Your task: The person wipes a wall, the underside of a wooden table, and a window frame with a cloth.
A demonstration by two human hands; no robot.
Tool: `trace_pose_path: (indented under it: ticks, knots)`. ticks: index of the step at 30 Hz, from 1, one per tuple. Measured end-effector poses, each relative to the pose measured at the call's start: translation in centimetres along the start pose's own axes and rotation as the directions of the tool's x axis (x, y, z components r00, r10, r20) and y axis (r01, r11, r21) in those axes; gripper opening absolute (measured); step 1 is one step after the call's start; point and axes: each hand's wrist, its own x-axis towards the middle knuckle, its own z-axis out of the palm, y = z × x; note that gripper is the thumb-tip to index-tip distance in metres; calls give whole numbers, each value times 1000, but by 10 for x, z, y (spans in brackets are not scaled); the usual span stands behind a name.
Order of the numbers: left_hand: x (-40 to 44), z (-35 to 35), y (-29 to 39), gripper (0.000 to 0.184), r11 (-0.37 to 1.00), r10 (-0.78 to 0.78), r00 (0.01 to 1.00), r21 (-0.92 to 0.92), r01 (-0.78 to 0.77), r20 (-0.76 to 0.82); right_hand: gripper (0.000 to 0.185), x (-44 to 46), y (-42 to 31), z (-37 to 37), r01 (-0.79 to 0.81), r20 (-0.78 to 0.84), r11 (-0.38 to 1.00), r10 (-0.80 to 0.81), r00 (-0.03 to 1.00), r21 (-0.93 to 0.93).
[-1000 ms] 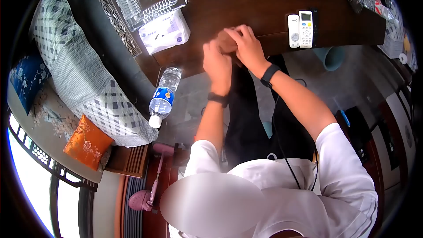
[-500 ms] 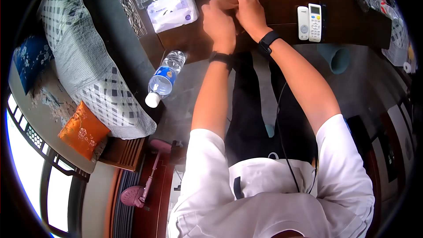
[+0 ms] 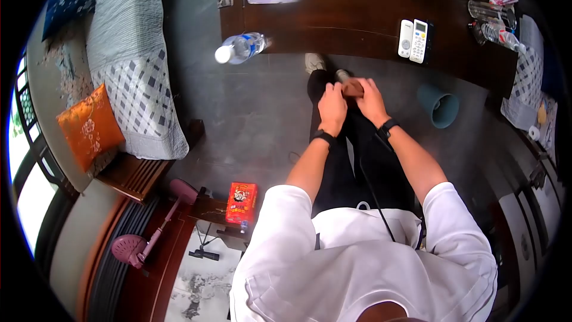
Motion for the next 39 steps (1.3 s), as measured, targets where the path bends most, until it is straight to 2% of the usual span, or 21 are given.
trace_pose_path:
  ticks: [3,5,9,11,14,15,19,26,29,33,34,37,39]
  knots:
    - [-72,-16,-5,24,997,-62,996,-45,66,71,42,-54,-12,-13,34,226,996,-51,973,78]
    - [-115,-33,-9,25,993,-98,992,-54,103,75,44,-80,-35,-17,42,328,997,-59,943,59]
    - [-181,-100,-14,30,980,-149,988,-143,141,-49,44,-101,-108,-11,149,505,984,-176,845,93]
    - [-211,-139,-23,30,979,-168,977,-136,150,-128,48,-98,-155,1,324,600,938,-330,729,122]
    - [-253,-205,-41,30,960,-235,927,-218,175,-291,50,-108,-243,25,458,669,875,-434,603,155]
    - [-265,-227,-50,31,950,-270,907,-245,195,-324,51,-114,-274,35,493,677,856,-456,578,156]
    - [-308,-301,-100,31,957,-244,811,-268,113,-531,52,-140,-379,84,619,676,771,-537,504,151]
    - [-385,-403,-195,34,948,-272,643,-315,51,-716,60,-195,-508,192,734,697,646,-625,350,211]
    - [-414,-432,-226,35,932,-347,553,-343,115,-758,62,-216,-553,233,782,750,590,-606,267,198]
    - [-437,-468,-267,34,891,-442,455,-436,125,-773,62,-222,-597,300,790,758,534,-637,142,301]
    - [-437,-472,-284,44,876,-476,439,-457,157,-762,62,-224,-606,318,786,753,535,-643,141,309]
    - [-438,-505,-328,58,914,-407,336,-377,154,-849,62,-233,-641,371,773,735,532,-666,131,345]
    - [-439,-529,-354,67,897,-442,339,-401,188,-830,63,-233,-661,414,724,730,582,-664,161,369]
